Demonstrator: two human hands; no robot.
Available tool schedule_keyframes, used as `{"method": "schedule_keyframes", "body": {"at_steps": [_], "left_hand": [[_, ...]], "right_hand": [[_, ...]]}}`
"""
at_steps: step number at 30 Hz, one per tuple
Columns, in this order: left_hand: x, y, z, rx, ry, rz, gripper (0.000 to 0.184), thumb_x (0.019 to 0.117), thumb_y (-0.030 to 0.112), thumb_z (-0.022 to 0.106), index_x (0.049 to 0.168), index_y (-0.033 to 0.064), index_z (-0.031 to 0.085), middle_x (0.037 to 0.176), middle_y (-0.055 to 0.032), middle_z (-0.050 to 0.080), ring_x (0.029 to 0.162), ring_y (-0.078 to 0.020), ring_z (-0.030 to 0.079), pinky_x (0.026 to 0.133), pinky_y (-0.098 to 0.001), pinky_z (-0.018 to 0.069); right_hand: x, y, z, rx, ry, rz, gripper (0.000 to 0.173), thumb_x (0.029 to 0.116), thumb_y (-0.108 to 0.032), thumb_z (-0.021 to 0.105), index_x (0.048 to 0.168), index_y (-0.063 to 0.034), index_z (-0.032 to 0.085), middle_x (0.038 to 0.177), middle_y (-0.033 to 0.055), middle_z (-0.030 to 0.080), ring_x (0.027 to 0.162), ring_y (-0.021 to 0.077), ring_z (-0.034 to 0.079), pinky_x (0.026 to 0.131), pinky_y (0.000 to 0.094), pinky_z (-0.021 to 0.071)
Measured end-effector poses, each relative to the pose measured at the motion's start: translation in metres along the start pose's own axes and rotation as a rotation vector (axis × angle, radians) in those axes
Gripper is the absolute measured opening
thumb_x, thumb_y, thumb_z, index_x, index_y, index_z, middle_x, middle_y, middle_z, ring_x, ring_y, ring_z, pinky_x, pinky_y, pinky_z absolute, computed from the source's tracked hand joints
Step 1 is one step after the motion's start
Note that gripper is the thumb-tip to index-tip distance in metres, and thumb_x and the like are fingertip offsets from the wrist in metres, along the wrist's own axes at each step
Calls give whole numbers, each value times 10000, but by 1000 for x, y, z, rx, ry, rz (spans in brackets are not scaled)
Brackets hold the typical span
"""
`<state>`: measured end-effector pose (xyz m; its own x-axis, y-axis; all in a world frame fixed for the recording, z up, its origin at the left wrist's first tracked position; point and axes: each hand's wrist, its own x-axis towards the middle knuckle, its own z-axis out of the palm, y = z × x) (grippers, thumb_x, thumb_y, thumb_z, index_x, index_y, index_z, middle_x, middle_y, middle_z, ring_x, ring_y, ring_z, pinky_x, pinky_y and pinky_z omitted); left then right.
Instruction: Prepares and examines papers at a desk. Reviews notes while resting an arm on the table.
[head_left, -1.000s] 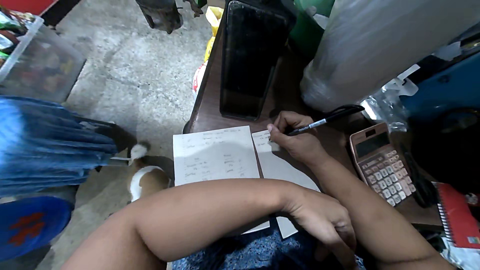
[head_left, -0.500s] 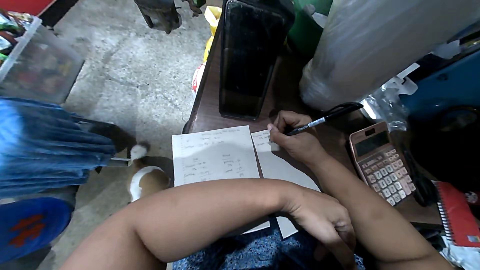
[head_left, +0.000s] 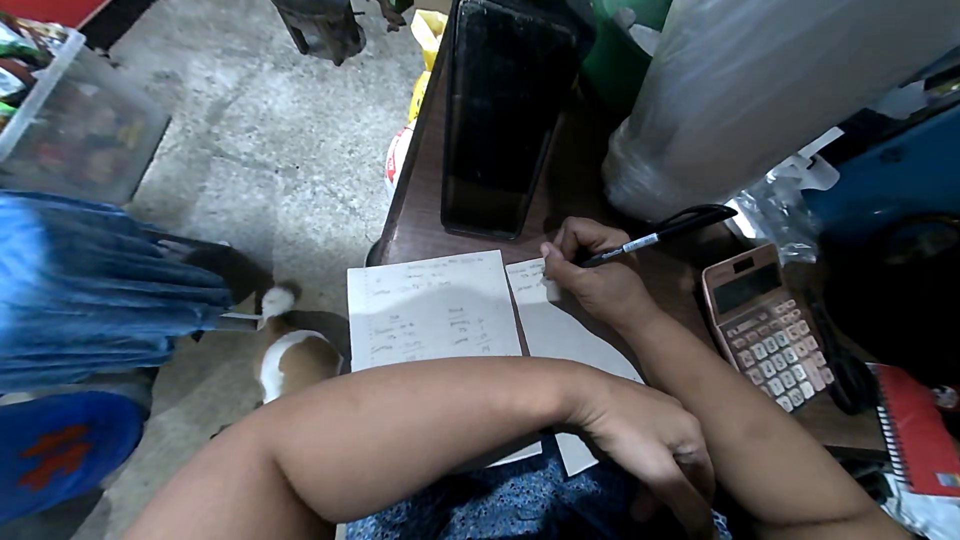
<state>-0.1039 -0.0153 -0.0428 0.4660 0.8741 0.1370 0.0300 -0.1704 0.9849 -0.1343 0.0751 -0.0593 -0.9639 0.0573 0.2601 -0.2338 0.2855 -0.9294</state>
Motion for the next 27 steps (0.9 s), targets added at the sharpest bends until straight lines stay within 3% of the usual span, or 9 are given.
{"method": "schedule_keyframes", "body": {"at_steps": [12, 17, 20, 27], "left_hand": [[0, 0, 2, -26, 20, -10, 247, 953, 137, 703, 752, -7, 692, 616, -19, 586, 543, -59, 532, 523, -248, 433], [-2, 5, -2, -77, -14, -67, 250, 957, 130, 688, 752, -13, 686, 606, -21, 580, 514, -58, 500, 507, -251, 411], [-2, 1, -2, -112, -2, -44, 250, 948, 125, 690, 734, -2, 659, 593, 0, 563, 506, -36, 498, 494, -226, 402], [-1, 0, -3, -93, -6, -16, 219, 924, 118, 702, 745, -6, 674, 620, -1, 586, 538, -21, 503, 521, -217, 396]], "right_hand": [[0, 0, -3, 31, -4, 20, 297, 896, 2, 635, 660, -113, 497, 652, -49, 513, 535, -11, 452, 482, 122, 375], [1, -2, -16, 5, 129, 80, 319, 988, -64, 602, 691, -138, 509, 628, -74, 514, 495, -27, 455, 458, 108, 395], [0, 1, -16, -22, 127, 69, 330, 966, -56, 606, 663, -135, 505, 586, -73, 500, 467, -23, 431, 439, 118, 361], [-1, 2, -12, 35, 60, 47, 305, 909, -23, 668, 664, -124, 518, 579, -69, 521, 469, -16, 466, 444, 127, 404]]}}
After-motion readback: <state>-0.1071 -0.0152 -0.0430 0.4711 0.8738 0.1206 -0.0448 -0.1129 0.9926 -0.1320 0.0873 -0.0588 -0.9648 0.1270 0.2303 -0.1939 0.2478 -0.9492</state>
